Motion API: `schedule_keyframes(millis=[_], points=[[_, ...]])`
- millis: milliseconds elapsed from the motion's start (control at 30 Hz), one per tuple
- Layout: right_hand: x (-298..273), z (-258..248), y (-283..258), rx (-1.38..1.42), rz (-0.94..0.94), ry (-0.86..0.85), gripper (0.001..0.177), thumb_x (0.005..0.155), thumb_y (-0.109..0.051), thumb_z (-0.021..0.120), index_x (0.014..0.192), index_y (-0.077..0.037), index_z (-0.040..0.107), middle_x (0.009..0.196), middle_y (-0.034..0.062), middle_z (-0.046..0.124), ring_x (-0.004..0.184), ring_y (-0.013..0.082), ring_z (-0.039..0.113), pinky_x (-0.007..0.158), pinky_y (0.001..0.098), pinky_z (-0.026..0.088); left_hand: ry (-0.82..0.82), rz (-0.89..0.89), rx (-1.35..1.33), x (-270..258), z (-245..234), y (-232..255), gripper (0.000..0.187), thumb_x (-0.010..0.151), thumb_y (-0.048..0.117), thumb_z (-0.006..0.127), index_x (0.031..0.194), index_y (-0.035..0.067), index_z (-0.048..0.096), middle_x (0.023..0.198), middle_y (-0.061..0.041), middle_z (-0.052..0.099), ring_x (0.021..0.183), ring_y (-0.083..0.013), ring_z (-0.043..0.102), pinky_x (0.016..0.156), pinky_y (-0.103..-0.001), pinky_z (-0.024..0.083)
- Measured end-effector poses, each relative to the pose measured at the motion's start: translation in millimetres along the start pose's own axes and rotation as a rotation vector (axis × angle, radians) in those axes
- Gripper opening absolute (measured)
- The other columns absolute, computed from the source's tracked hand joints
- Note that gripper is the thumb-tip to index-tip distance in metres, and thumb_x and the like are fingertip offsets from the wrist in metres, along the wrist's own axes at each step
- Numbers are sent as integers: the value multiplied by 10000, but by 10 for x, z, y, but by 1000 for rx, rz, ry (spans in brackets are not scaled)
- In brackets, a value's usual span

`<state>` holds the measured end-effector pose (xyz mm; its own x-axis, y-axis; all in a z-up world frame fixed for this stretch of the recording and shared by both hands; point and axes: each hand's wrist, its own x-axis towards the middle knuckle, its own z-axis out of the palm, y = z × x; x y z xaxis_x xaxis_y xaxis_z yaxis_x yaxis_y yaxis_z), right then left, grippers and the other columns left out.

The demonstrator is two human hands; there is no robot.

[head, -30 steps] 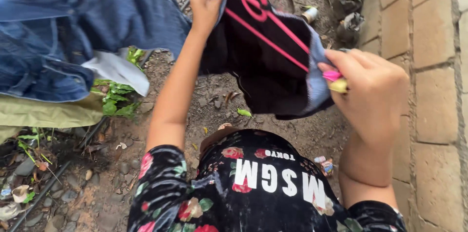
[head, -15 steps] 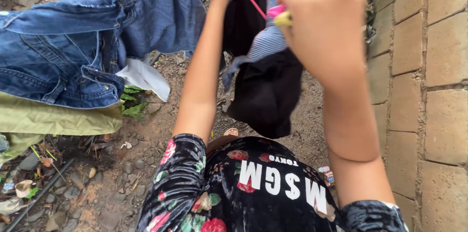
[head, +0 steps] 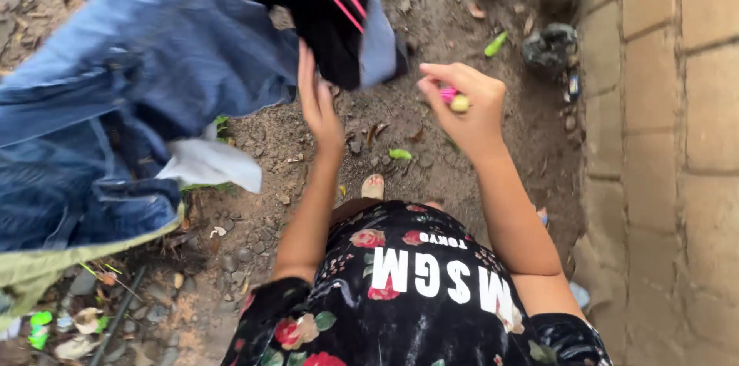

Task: The recorder takes various pieces of clothing from a laundry basket and hangs them on a clothesline using hangers and clothespins.

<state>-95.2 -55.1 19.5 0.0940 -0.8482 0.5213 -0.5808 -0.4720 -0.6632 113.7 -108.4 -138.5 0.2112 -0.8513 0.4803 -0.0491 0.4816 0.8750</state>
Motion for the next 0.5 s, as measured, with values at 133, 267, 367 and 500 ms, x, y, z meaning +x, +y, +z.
schedule_keyframes(millis=[133,267,367,500], points=[[-725,-28,432,185,361,49,53,961,-39,795,984,-21,751,873,43,733,771,113,648,691,238,500,-61,-288,-41,-1336,-42,-266,359,1009,66,579,1361,0,551,1401,-128,585,1279,-238,547,1126,-367,424],[-1700,17,818,422,786,132,104,953,-119,780,944,-25,735,744,13,667,603,73,572,533,222,437,-393,-466,-98,-1631,125,-188,218,995,71,668,1204,10,668,1201,-87,692,1091,-177,646,990,-315,511],[-2398,-86,726,712,1056,345,203,1023,-244,685,986,-48,721,743,13,655,569,64,562,478,218,423,-814,-468,-147,-1713,407,265,146,985,80,701,1117,21,720,1067,-57,728,1014,-139,689,933,-289,544],[-3218,-280,512,1120,1040,786,391,1058,-412,584,1075,-31,673,819,79,666,606,153,600,519,272,462,-1188,-569,-318,-2235,882,554,231,985,104,708,1196,18,671,1113,-69,711,1035,-136,696,929,-295,559]])
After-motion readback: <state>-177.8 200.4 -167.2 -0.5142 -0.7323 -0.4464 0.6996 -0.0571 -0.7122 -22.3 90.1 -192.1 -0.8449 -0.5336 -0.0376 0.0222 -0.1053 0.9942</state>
